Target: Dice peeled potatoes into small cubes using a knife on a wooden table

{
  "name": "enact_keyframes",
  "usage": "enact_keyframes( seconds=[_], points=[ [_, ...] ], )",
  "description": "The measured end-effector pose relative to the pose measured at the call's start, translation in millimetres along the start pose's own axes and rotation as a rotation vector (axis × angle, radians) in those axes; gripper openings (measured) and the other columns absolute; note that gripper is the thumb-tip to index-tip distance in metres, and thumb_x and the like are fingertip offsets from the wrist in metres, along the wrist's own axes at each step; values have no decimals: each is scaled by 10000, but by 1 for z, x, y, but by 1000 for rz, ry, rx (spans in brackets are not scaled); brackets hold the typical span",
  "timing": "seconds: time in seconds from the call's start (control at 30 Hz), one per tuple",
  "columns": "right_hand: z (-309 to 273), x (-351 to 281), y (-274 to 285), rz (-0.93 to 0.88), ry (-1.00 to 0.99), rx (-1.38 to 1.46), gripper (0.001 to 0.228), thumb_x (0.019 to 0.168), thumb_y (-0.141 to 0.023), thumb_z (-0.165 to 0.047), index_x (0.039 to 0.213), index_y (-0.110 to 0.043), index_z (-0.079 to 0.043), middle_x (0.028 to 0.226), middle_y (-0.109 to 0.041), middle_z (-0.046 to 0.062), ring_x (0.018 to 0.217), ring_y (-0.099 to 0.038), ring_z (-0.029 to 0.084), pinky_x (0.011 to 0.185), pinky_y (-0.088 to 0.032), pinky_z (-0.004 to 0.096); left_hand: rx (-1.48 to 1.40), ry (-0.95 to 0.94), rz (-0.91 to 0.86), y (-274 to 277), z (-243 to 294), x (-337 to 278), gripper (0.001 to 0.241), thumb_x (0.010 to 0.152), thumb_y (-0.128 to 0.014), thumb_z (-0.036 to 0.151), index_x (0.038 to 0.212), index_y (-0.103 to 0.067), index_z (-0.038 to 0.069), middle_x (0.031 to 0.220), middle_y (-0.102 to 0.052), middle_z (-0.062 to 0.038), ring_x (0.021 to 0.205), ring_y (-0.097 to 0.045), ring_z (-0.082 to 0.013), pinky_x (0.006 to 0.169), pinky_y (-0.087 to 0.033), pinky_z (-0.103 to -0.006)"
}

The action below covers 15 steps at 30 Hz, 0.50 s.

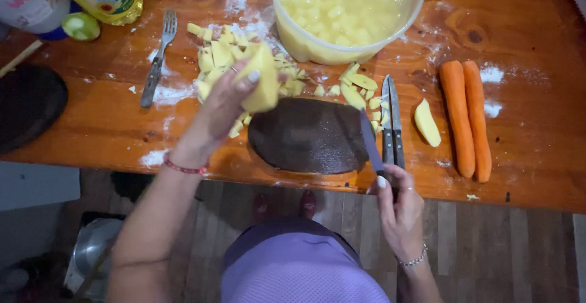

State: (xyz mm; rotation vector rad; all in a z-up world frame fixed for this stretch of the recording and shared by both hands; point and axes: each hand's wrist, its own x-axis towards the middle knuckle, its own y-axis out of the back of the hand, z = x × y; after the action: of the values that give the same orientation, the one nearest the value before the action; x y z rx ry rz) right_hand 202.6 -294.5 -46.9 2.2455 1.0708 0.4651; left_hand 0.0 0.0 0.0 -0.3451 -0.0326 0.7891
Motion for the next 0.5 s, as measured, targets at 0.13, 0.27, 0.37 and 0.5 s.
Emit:
enact_keyframes(
  seconds=[0.13, 0.27, 0.37, 0.5],
  points=[
    [-12, 7, -10, -26, 161, 33, 296, 1054, -493, -241, 1282, -600, -86, 899, -727, 49, 744, -724, 137, 727, -548, 282, -250, 41, -137, -14, -25, -6, 1003, 824, -720, 535, 1538, -321, -44, 1311, -664, -277, 996, -732, -271, 836, -635, -305],
    [-22, 10, -17, -59, 230, -39, 321, 1050, -513, -193, 1329, -585, -51, 829, -656, 16, 676, -564, 138, 669, -441, 300, 127, 8, -56, -33, -45, -20, 718, 908, -633, 464, 1449, -470, 22, 1328, -667, -129, 1172, -643, -161, 995, -553, -289],
    [-31, 12, -21, -71, 254, -52, 323, 1019, -567, -141, 1323, -593, -34, 899, -766, 104, 818, -734, 294, 748, -559, 410, 477, -49, 58, -43, -74, -20, 583, 889, -725, 342, 1386, -548, 95, 1247, -703, -84, 971, -707, -173, 828, -602, -276],
    [-24, 17, -30, -15, 292, -180, 289, 1013, -598, -171, 1288, -643, -97, 840, -771, 110, 792, -744, 350, 679, -591, 454, 731, -242, 136, -45, -96, -18, 509, 896, -797, 268, 1336, -606, 100, 1161, -676, -116, 772, -769, -280, 607, -663, -329]
  ],
)
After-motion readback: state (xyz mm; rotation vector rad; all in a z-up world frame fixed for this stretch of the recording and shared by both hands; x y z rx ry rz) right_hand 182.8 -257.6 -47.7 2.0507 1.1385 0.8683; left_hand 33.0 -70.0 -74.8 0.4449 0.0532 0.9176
